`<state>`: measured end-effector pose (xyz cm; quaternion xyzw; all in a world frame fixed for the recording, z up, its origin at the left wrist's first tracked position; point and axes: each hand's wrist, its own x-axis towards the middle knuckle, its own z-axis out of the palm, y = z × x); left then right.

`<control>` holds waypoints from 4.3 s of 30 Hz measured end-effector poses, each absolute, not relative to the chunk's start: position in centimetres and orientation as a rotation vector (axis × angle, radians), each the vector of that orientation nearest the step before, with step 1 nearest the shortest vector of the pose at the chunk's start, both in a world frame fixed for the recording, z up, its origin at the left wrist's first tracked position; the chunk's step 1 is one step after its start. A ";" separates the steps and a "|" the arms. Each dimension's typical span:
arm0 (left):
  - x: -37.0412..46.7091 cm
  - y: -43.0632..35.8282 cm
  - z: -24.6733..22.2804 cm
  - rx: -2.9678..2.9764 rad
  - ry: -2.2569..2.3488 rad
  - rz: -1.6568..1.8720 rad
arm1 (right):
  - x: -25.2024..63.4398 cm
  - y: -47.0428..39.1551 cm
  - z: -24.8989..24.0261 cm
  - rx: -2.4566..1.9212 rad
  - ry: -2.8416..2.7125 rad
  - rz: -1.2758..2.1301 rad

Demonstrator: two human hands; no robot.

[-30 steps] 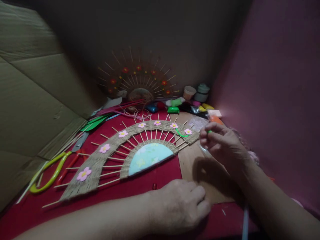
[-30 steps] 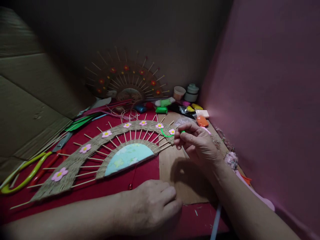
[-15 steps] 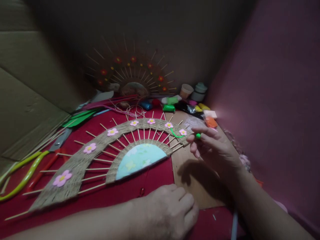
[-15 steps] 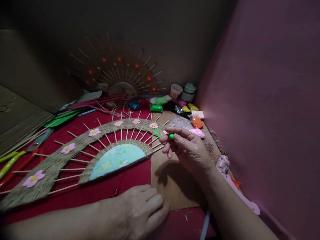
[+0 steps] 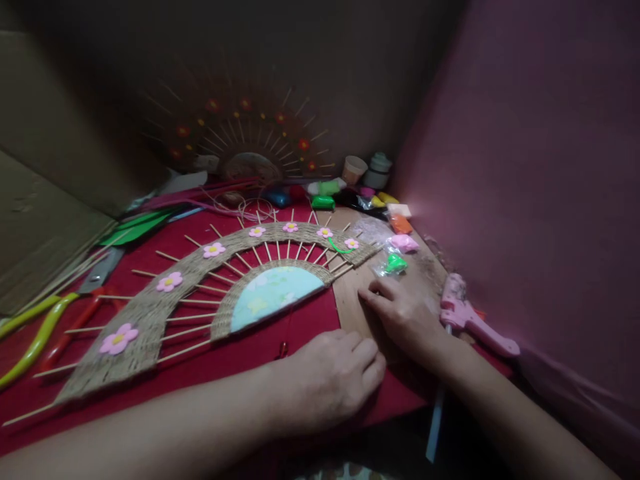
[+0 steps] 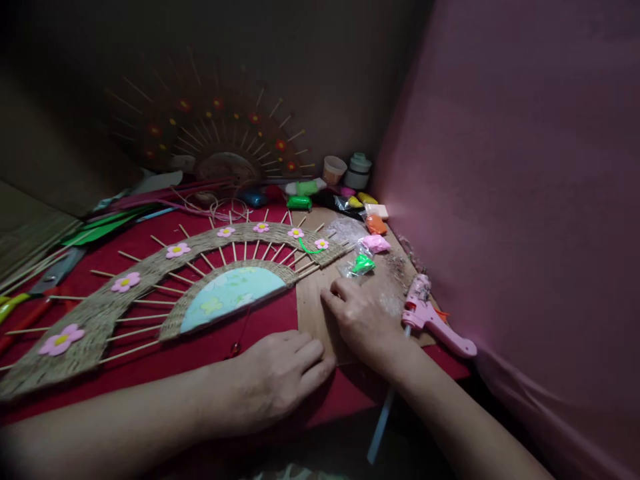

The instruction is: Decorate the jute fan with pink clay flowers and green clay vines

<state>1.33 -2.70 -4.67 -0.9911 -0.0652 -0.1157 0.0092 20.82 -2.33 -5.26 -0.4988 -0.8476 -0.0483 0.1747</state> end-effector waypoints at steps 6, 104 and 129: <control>1.3 -2.7 -4.8 -3.095 -0.191 -0.388 | 21.3 -4.2 -5.2 -1.321 -2.422 -0.144; 4.3 -0.5 -5.1 -2.968 -0.947 -0.249 | 21.9 -5.9 -6.0 -1.465 -2.378 -0.003; 3.7 -0.9 -5.8 -2.886 -1.007 -0.239 | 20.8 -6.6 -4.9 -1.617 -2.473 0.003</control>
